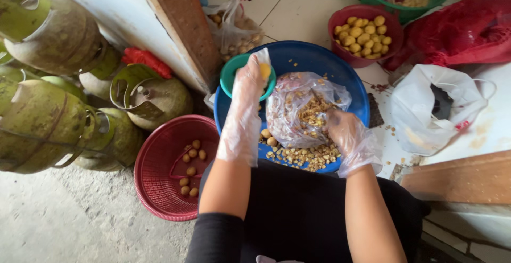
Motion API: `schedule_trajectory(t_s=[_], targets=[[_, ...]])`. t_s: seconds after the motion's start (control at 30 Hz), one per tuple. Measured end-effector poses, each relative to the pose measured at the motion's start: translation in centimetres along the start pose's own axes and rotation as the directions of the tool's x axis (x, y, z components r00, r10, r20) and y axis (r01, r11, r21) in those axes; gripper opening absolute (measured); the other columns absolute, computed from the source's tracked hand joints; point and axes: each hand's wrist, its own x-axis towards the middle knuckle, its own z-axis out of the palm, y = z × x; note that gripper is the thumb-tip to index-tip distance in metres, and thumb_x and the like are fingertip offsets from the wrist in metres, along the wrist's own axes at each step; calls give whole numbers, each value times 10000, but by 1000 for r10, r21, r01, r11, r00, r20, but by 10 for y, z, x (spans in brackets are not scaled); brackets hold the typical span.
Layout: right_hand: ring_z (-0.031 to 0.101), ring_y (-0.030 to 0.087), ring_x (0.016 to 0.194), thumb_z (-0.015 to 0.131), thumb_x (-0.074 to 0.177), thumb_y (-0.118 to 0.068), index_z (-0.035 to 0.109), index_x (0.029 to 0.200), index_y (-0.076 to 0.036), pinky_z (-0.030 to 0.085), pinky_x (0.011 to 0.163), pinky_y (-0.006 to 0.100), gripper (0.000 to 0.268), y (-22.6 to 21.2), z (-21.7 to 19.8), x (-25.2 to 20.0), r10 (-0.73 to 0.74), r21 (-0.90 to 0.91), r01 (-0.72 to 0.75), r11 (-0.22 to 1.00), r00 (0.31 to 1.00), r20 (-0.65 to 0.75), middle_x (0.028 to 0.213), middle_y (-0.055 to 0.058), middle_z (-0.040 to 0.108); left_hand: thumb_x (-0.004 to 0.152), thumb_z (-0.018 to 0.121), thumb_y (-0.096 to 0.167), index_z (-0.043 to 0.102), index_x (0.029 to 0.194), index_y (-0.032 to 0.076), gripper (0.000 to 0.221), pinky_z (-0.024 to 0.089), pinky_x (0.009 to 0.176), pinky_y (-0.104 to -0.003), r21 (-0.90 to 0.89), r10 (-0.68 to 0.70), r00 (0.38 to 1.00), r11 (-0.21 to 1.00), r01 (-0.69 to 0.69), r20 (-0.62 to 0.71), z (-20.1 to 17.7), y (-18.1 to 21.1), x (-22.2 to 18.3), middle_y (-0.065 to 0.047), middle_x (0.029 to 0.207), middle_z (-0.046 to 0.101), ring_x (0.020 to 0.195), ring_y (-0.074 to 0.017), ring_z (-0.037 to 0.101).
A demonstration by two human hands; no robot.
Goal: The person sits on the floor and uses a knife to peel small round nuts, placing the peeled items into a small bowl and the shells into a larger blue basin. The person handles the nuts one at a time and continues the peeling process throughout the clip.
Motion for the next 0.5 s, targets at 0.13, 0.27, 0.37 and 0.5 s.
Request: schedule_trajectory(t_s=[0.13,0.27,0.37,0.5], targets=[[722,364,1042,623,962,-354,745,1209,-93,545,901,392,380,7,12,12,-243,20,245,969,967,-73,1145,187,735,1065,361,147,577,1211,-54,329,532,805,-507,403,278,960,883,-240,-36,-7,-49,31,-280,1028,695,937,-431,675],[698,413,1037,638,974,-377,763,1187,-106,539,896,433,367,6,14,11,-232,-63,225,972,963,-135,1101,219,730,1069,316,138,584,1226,-47,361,514,812,-515,346,158,986,929,-128,-58,-7,-66,29,-265,1016,700,946,-447,666],[705,399,991,626,983,-374,760,1197,-124,546,853,436,355,-7,11,5,-244,-72,238,969,965,-92,1012,198,745,1069,319,180,623,1181,-42,393,509,849,-502,376,31,1000,926,-29,0,7,-83,24,-262,1008,711,966,-428,672],[723,356,917,608,985,-378,754,1211,-169,542,818,429,341,-31,11,-1,-195,-75,193,978,980,-25,873,131,764,1089,356,279,705,1052,1,448,533,855,-476,404,-115,963,915,7,244,47,-122,24,-257,1030,719,989,-397,684]])
